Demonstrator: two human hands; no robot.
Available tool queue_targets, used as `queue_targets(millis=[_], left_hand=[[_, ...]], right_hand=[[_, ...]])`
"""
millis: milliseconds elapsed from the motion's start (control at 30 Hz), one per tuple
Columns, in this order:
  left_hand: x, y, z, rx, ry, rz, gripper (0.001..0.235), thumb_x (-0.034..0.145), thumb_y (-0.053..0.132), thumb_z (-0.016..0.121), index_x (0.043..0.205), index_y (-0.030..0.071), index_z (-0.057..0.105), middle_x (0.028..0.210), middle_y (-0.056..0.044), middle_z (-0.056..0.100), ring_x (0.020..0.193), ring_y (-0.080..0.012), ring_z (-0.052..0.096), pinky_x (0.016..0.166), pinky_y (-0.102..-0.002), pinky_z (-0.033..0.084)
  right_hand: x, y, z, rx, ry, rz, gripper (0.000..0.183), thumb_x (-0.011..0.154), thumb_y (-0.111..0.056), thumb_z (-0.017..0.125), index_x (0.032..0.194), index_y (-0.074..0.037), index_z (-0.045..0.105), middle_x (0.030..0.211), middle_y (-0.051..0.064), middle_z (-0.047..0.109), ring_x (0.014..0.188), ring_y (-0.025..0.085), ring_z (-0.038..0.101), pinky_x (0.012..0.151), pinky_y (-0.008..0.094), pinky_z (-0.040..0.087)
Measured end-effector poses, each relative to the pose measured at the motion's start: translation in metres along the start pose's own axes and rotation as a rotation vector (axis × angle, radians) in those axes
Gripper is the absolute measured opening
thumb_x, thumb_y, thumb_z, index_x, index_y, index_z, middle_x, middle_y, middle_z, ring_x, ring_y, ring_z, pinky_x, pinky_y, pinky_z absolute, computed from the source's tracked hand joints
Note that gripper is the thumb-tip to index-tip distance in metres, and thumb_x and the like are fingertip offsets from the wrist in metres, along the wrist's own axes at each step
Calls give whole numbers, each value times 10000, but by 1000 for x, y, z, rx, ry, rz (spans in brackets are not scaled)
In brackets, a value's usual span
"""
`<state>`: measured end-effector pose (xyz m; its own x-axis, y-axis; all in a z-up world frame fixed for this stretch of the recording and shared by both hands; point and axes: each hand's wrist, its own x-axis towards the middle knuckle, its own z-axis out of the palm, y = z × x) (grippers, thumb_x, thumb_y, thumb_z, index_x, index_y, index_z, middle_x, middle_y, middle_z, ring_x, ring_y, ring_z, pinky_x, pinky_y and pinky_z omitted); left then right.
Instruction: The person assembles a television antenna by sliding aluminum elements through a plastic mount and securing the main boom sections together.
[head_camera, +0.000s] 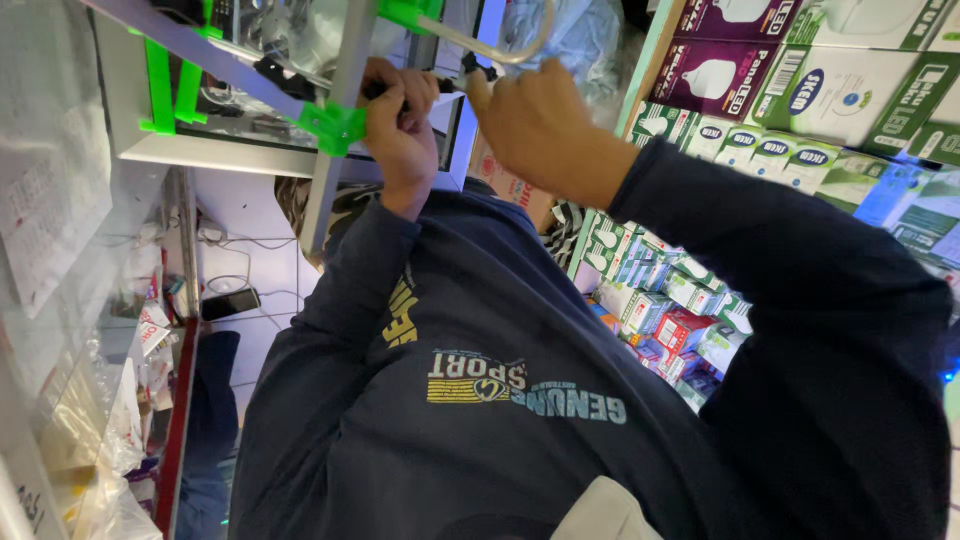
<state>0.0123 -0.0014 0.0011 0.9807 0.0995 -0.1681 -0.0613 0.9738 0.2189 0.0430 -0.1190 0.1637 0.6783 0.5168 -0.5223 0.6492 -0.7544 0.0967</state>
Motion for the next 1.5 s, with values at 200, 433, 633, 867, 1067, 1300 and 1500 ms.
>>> queue_targets(millis=[200,433,633,867,1067,1300,1500], left_hand=[[-3,2,4,63,4,51,39,924,26,472,963,30,471,597,-25,307,535,-147,264,628,-351,336],[-5,0,-3,43,41,14,44,930,22,475,974,26,474,619,-23,308,546,-149,263,659,-365,346],[-7,-4,-1,53,39,20,46,937,21,484,980,31,471,629,-33,321,547,-158,259,644,-355,340],[-9,2,4,78,1,26,50,948,29,478,997,19,471,612,-19,308,554,-166,257,653,-374,330],[-11,6,4,58,-9,50,36,940,33,484,968,36,461,587,-24,293,531,-161,253,608,-360,306],[-9,0,5,50,9,80,93,913,68,523,901,44,434,584,-16,280,512,-151,231,617,-367,287],[-9,-3,10,61,26,79,100,896,70,533,908,46,437,599,-25,267,535,-154,209,628,-373,274]], right_hand=[[4,13,8,218,-122,23,254,924,-120,598,1156,-14,602,743,176,684,598,389,679,465,499,501],[8,27,18,487,-58,-40,164,999,-145,573,1048,5,616,803,222,669,717,450,657,597,541,494],[7,29,29,743,83,-63,237,1063,-189,569,979,23,632,866,229,667,773,420,643,670,493,497],[0,25,24,1077,-208,308,312,1067,-264,509,1074,-59,744,696,81,581,622,191,570,589,375,474],[-7,15,31,1349,-242,342,296,1075,-253,486,1158,-61,695,629,0,491,537,87,471,502,285,400],[-21,-16,71,1906,-48,533,248,1090,-228,502,1133,-33,648,648,-51,420,522,56,368,464,248,305],[-27,-38,92,2051,150,508,241,1114,-242,484,1137,-40,612,666,-43,417,523,58,342,455,246,265]])
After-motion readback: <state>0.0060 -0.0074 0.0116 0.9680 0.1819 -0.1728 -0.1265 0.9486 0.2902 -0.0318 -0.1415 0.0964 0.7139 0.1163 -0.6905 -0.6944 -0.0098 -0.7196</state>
